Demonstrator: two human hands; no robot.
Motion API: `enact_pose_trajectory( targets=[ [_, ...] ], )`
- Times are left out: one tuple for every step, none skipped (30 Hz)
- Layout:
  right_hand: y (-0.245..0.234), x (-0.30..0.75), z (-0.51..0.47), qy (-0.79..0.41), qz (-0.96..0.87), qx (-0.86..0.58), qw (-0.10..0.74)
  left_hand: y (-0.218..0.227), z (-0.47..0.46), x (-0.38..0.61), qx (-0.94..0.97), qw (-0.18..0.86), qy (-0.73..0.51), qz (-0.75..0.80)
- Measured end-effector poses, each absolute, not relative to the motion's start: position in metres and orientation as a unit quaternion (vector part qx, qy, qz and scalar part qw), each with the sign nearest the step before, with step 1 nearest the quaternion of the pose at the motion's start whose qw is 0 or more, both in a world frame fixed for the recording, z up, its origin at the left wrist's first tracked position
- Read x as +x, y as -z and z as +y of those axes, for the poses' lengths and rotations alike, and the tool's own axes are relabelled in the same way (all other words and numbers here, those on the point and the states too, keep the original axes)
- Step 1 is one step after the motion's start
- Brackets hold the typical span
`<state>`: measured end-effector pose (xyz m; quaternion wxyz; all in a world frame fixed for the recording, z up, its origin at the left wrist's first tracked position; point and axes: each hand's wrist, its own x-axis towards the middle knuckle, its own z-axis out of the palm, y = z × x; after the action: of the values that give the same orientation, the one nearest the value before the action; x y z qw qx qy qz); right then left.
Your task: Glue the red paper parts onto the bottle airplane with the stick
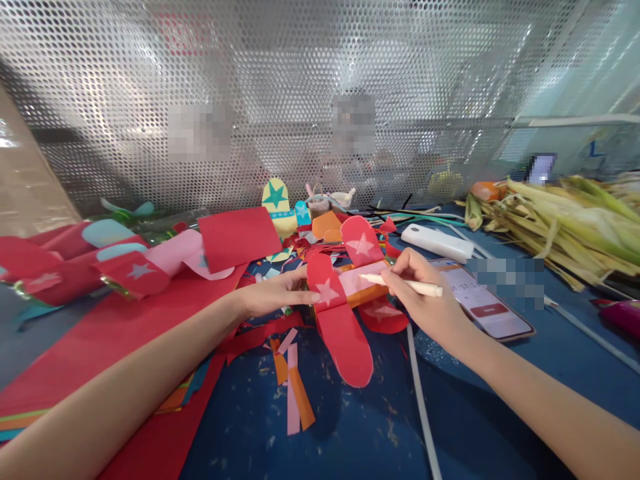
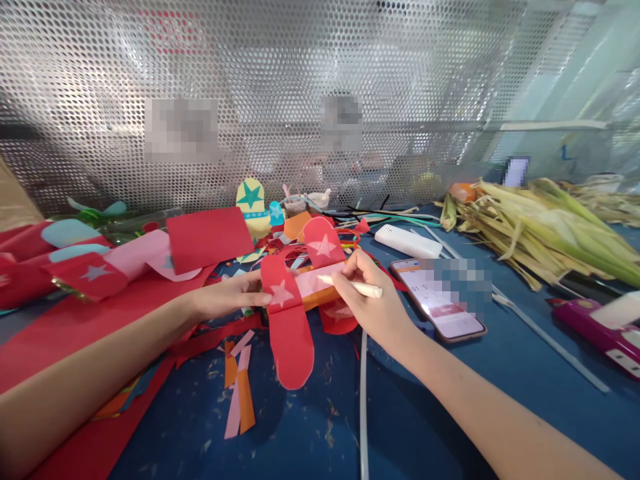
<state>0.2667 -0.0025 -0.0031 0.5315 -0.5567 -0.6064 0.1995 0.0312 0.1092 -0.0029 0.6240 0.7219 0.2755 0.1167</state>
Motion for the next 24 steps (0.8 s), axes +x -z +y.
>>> enact_pose_trajectory(
  targets=[
    [0.0033, 0.2667, -0.0025, -0.197, -0.605, -0.558, 0.532, 0.0027, 0.1092, 0.0312, 0.722, 0.624, -0.115, 0.275],
    [0.0035, 0.2665, -0.0027, -0.194, -0.604, -0.559, 0.533, 0.0025, 0.1091, 0.0311, 0.722, 0.625, -0.114, 0.275],
    [0.0036, 0.2663, -0.0029, -0.193, -0.604, -0.559, 0.535, 0.0022, 0.109, 0.0311, 0.721, 0.626, -0.113, 0.274],
    [0.0036, 0.2661, -0.0031, -0.192, -0.604, -0.559, 0.535, 0.002, 0.1089, 0.0311, 0.721, 0.627, -0.113, 0.273],
    [0.0035, 0.2658, -0.0034, -0.192, -0.605, -0.558, 0.534, 0.0019, 0.1089, 0.0311, 0.721, 0.627, -0.113, 0.272],
    [0.0034, 0.2655, -0.0037, -0.191, -0.605, -0.558, 0.534, 0.0018, 0.1088, 0.031, 0.722, 0.627, -0.114, 0.271],
    [0.0032, 0.2653, -0.004, -0.19, -0.605, -0.559, 0.534, 0.0017, 0.1088, 0.031, 0.722, 0.626, -0.114, 0.27],
    [0.003, 0.2651, -0.0042, -0.189, -0.604, -0.559, 0.535, 0.0017, 0.1088, 0.031, 0.723, 0.626, -0.114, 0.27],
    [0.0028, 0.265, -0.0044, -0.187, -0.604, -0.559, 0.536, 0.0017, 0.1087, 0.0309, 0.723, 0.625, -0.115, 0.27],
    [0.0026, 0.2649, -0.0045, -0.187, -0.604, -0.559, 0.536, 0.0018, 0.1087, 0.0309, 0.724, 0.624, -0.114, 0.271],
    [0.0025, 0.2649, -0.0045, -0.188, -0.605, -0.558, 0.536, 0.0018, 0.1087, 0.0309, 0.724, 0.623, -0.114, 0.271],
    [0.0024, 0.265, -0.0045, -0.19, -0.607, -0.557, 0.535, 0.0019, 0.1088, 0.0309, 0.725, 0.622, -0.114, 0.272],
    [0.0025, 0.2652, -0.0045, -0.191, -0.608, -0.556, 0.534, 0.002, 0.1089, 0.0309, 0.725, 0.621, -0.114, 0.273],
    [0.0026, 0.2653, -0.0044, -0.191, -0.609, -0.555, 0.534, 0.0023, 0.1091, 0.031, 0.726, 0.621, -0.114, 0.274],
    [0.0027, 0.2655, -0.0044, -0.191, -0.609, -0.554, 0.534, 0.0026, 0.1093, 0.0309, 0.726, 0.62, -0.114, 0.275],
    [0.0028, 0.2657, -0.0044, -0.191, -0.609, -0.554, 0.534, 0.0029, 0.1095, 0.0309, 0.726, 0.62, -0.115, 0.275],
    [0.0029, 0.2659, -0.0043, -0.19, -0.609, -0.555, 0.534, 0.0033, 0.1097, 0.0308, 0.725, 0.621, -0.115, 0.275],
    [0.003, 0.266, -0.0043, -0.19, -0.609, -0.556, 0.533, 0.0036, 0.1098, 0.0307, 0.724, 0.622, -0.115, 0.275],
    [0.003, 0.2661, -0.0043, -0.189, -0.61, -0.557, 0.532, 0.0039, 0.1099, 0.0306, 0.724, 0.622, -0.115, 0.275],
    [0.003, 0.266, -0.0043, -0.188, -0.611, -0.557, 0.531, 0.0041, 0.11, 0.0305, 0.724, 0.622, -0.115, 0.275],
    [0.003, 0.2659, -0.0042, -0.187, -0.611, -0.557, 0.531, 0.0041, 0.11, 0.0305, 0.724, 0.622, -0.114, 0.276],
    [0.0029, 0.2657, -0.0042, -0.186, -0.611, -0.556, 0.532, 0.0041, 0.1099, 0.0305, 0.724, 0.621, -0.114, 0.277],
    [0.0029, 0.2655, -0.0042, -0.185, -0.61, -0.556, 0.534, 0.0041, 0.1099, 0.0306, 0.724, 0.621, -0.114, 0.277],
    [0.0029, 0.2653, -0.0042, -0.187, -0.608, -0.555, 0.536, 0.0039, 0.1099, 0.0306, 0.724, 0.621, -0.115, 0.277]
  ],
)
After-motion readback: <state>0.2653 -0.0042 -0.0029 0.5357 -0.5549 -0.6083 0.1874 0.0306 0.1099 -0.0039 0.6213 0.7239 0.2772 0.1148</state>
